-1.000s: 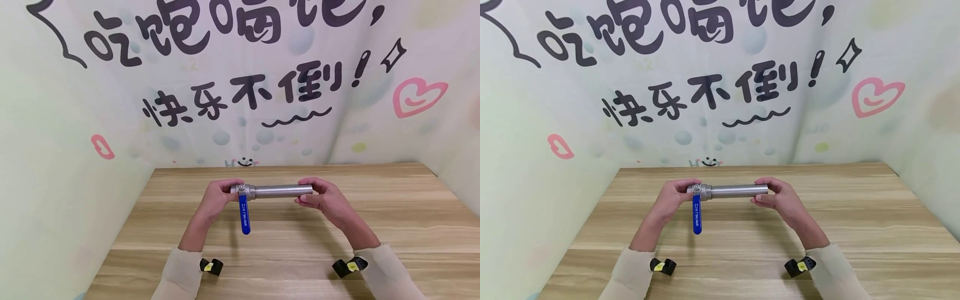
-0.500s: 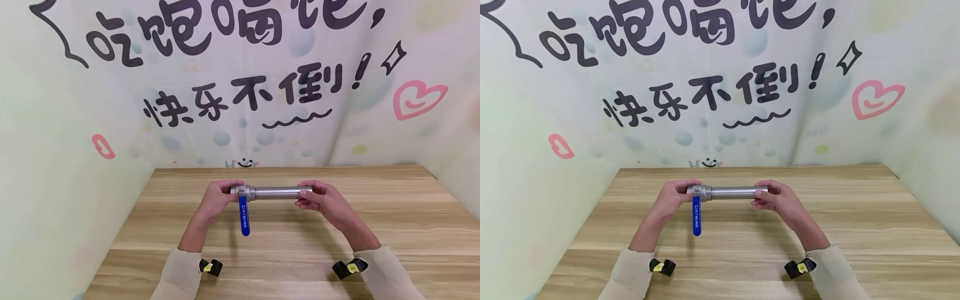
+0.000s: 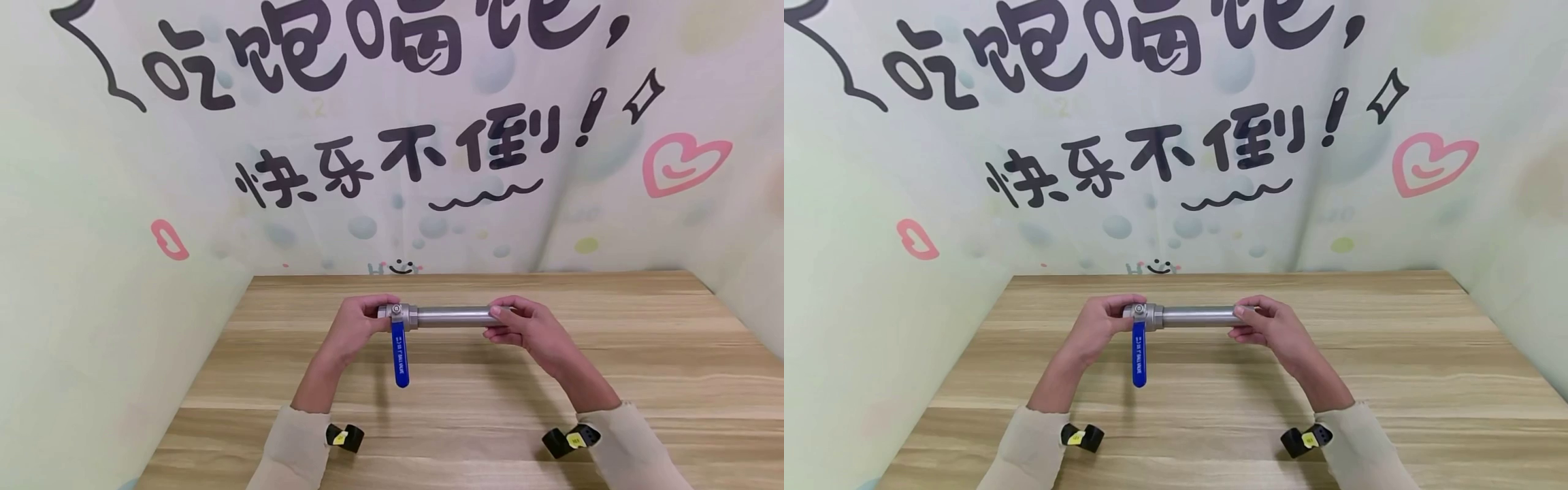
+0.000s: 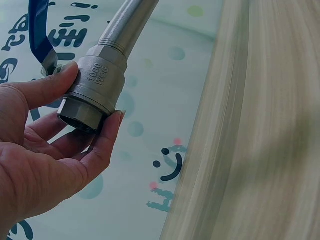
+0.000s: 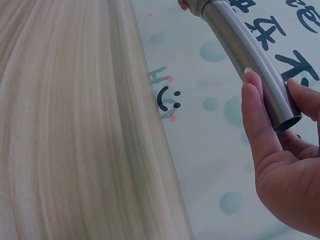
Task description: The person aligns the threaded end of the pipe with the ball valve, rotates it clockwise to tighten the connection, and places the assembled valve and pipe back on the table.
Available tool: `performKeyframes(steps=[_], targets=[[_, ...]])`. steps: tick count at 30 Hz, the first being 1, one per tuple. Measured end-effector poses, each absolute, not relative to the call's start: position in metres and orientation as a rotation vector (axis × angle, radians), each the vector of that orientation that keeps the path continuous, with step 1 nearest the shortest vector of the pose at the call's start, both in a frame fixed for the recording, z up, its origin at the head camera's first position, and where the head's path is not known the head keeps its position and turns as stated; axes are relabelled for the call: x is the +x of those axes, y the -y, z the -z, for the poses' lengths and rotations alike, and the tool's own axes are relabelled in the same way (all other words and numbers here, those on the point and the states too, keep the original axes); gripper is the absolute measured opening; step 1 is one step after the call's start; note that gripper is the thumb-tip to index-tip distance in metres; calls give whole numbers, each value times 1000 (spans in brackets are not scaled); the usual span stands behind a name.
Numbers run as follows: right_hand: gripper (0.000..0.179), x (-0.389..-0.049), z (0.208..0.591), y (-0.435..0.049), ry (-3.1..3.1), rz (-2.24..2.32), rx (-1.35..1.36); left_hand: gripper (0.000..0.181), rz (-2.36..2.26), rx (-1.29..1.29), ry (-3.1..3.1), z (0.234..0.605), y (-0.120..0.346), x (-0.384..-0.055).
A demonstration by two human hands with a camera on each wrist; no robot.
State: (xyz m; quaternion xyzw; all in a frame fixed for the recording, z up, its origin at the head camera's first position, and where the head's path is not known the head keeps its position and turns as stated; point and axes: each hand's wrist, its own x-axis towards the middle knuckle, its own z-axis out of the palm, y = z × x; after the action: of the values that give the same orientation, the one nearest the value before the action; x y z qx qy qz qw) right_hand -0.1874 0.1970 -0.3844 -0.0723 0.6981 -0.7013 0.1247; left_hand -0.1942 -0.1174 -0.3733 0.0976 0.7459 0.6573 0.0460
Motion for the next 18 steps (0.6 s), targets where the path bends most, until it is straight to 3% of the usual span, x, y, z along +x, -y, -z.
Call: performKeyframes(steps=[11, 18], targets=[[43, -188, 386, -194, -2113, 2019, -155, 33, -2004, 297, -2275, 374, 117, -193], [34, -187, 384, -199, -2049, 2056, -259, 33, -2004, 271, -2279, 372, 118, -193]])
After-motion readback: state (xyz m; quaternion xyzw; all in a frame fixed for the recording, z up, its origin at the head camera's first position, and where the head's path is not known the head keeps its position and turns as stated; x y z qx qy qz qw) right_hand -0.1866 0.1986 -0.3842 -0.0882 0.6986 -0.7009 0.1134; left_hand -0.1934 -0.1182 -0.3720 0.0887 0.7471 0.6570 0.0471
